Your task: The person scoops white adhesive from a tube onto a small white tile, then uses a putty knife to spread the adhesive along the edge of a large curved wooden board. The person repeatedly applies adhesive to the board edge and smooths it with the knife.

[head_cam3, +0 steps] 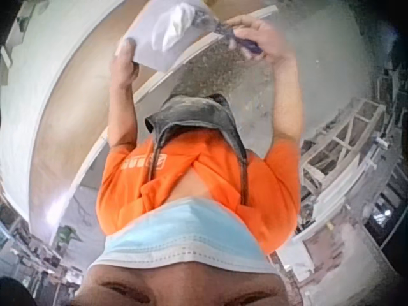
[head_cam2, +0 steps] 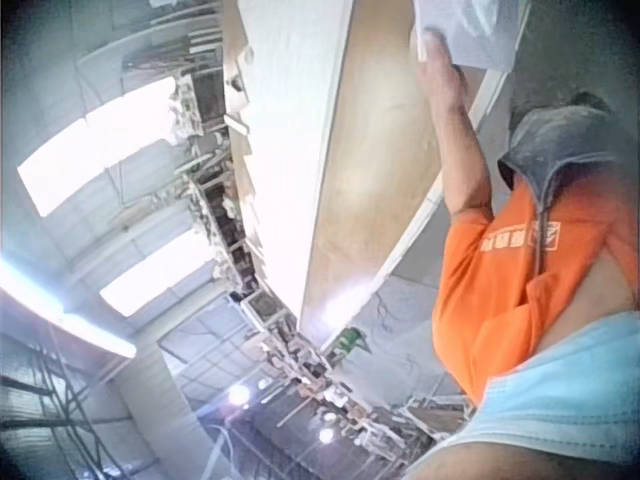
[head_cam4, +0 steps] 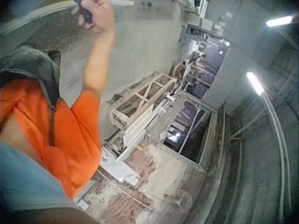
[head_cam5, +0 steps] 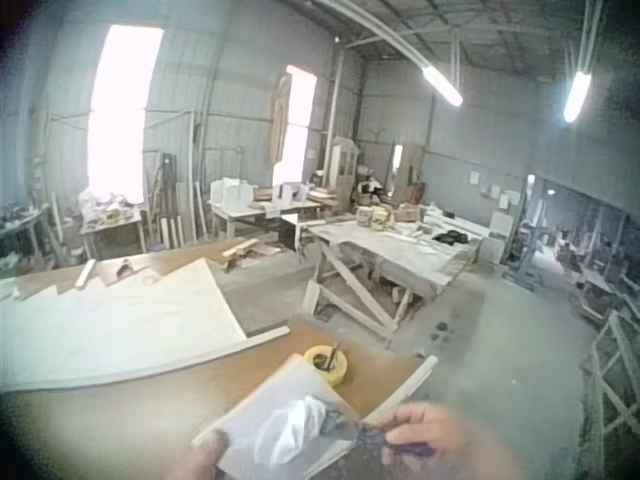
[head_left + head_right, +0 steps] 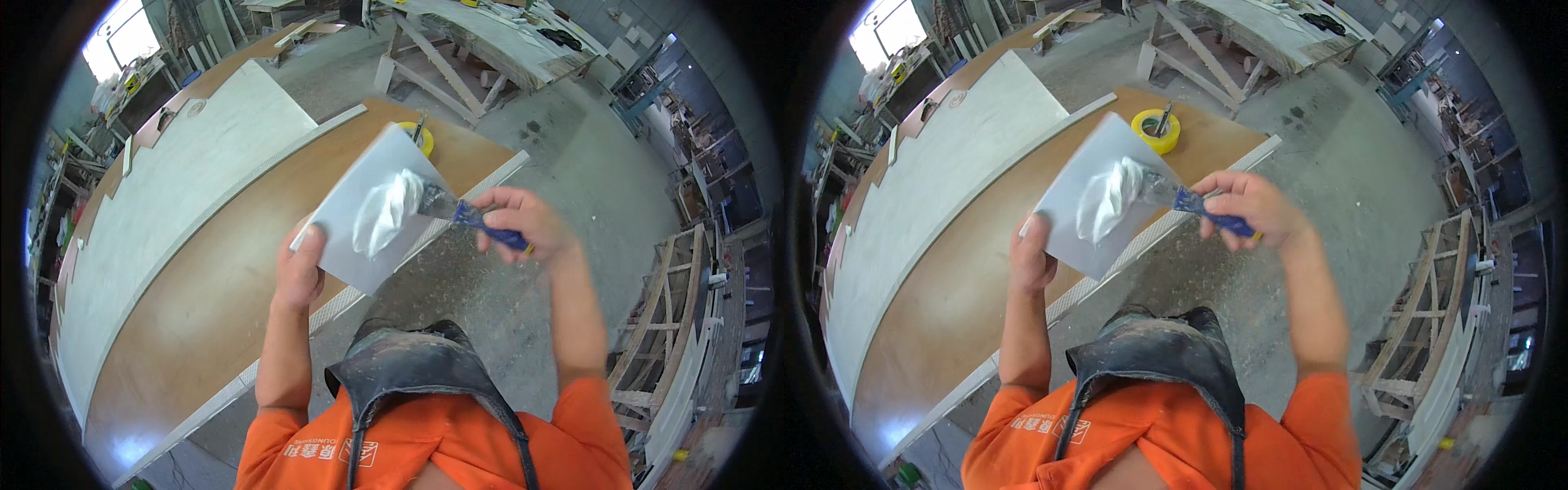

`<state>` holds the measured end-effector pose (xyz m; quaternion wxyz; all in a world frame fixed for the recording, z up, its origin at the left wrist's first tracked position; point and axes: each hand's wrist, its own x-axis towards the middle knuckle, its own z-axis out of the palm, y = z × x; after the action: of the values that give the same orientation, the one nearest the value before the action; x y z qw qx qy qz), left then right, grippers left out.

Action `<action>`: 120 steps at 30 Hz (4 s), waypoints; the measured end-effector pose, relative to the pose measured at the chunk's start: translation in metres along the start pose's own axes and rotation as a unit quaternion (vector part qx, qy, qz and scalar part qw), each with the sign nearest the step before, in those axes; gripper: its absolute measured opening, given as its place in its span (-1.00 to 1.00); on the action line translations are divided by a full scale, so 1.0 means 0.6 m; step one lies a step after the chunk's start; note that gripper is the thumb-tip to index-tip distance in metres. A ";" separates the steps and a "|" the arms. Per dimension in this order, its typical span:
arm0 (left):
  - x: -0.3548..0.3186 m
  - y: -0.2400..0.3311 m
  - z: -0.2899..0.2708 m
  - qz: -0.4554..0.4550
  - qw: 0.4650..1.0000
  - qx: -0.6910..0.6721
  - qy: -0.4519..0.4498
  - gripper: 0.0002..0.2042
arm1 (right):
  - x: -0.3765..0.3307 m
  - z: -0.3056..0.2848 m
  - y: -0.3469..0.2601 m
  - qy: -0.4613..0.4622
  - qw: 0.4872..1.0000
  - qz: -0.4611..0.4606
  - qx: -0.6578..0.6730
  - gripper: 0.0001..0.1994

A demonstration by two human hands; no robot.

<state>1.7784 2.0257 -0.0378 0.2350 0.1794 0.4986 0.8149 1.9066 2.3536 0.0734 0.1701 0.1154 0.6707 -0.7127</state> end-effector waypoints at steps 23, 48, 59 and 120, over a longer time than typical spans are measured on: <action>-0.037 -0.016 -0.001 0.131 0.945 -0.126 0.272 -0.51 | 0.045 0.207 0.061 0.000 0.990 0.076 0.123 -0.65; -0.069 -0.005 -0.009 0.022 0.923 -0.330 0.198 -0.45 | 0.011 0.192 0.149 0.188 0.820 -0.286 -0.459 -0.61; -0.069 -0.005 0.014 -0.005 0.889 -0.444 0.112 -0.41 | 0.028 0.170 0.132 0.007 0.987 -0.095 0.132 -0.72; -0.089 -0.002 -0.030 0.165 0.927 -0.154 0.300 -0.53 | 0.054 0.251 0.036 0.012 0.996 0.062 0.064 -0.64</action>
<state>1.8135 1.9831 -0.0496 -0.0383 -0.0323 0.3780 0.9245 1.8954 2.1997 0.0520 0.1983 0.1754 0.6173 -0.7408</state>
